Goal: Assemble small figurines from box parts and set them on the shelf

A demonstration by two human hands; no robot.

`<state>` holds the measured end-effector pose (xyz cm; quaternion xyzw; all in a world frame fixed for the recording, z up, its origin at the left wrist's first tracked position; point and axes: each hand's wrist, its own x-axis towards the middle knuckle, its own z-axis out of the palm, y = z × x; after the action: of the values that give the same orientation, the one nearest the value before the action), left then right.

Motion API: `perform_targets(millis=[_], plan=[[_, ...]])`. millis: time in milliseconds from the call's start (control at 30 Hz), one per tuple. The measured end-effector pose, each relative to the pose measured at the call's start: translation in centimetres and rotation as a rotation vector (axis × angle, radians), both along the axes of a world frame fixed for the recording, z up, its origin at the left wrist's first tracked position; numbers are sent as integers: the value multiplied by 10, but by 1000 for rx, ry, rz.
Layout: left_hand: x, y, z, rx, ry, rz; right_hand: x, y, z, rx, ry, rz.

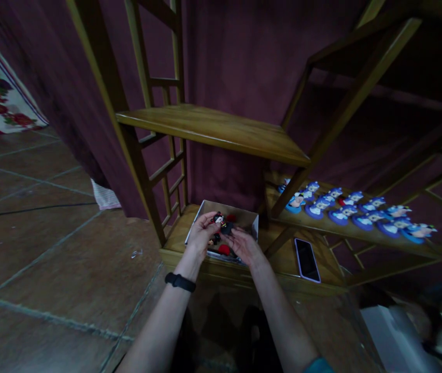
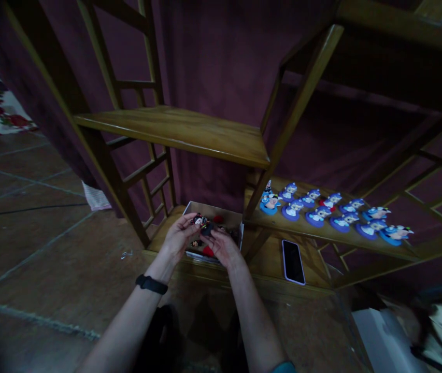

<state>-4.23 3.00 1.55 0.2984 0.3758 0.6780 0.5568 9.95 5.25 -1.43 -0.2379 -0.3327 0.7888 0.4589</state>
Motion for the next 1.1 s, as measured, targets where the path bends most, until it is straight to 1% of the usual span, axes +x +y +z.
perform_targets(millis=[167, 300, 433, 567, 767, 933, 1100], plan=[[2, 2, 2, 12, 78, 21, 0, -1, 3, 18, 4, -6], [4, 3, 5, 80, 168, 23, 1, -1, 3, 21, 10, 8], [4, 5, 4, 141, 198, 0, 2, -3, 3, 28, 31, 5], [3, 7, -1, 132, 222, -12, 1, -5, 5, 63, 8, -8], [1, 9, -6, 74, 250, -16, -1, -5, 9, 110, -41, -15], [1, 7, -5, 71, 244, -29, -1, -6, 9, 135, -49, -18], [2, 5, -1, 103, 266, -37, 0, -7, 11, 169, -76, -22]])
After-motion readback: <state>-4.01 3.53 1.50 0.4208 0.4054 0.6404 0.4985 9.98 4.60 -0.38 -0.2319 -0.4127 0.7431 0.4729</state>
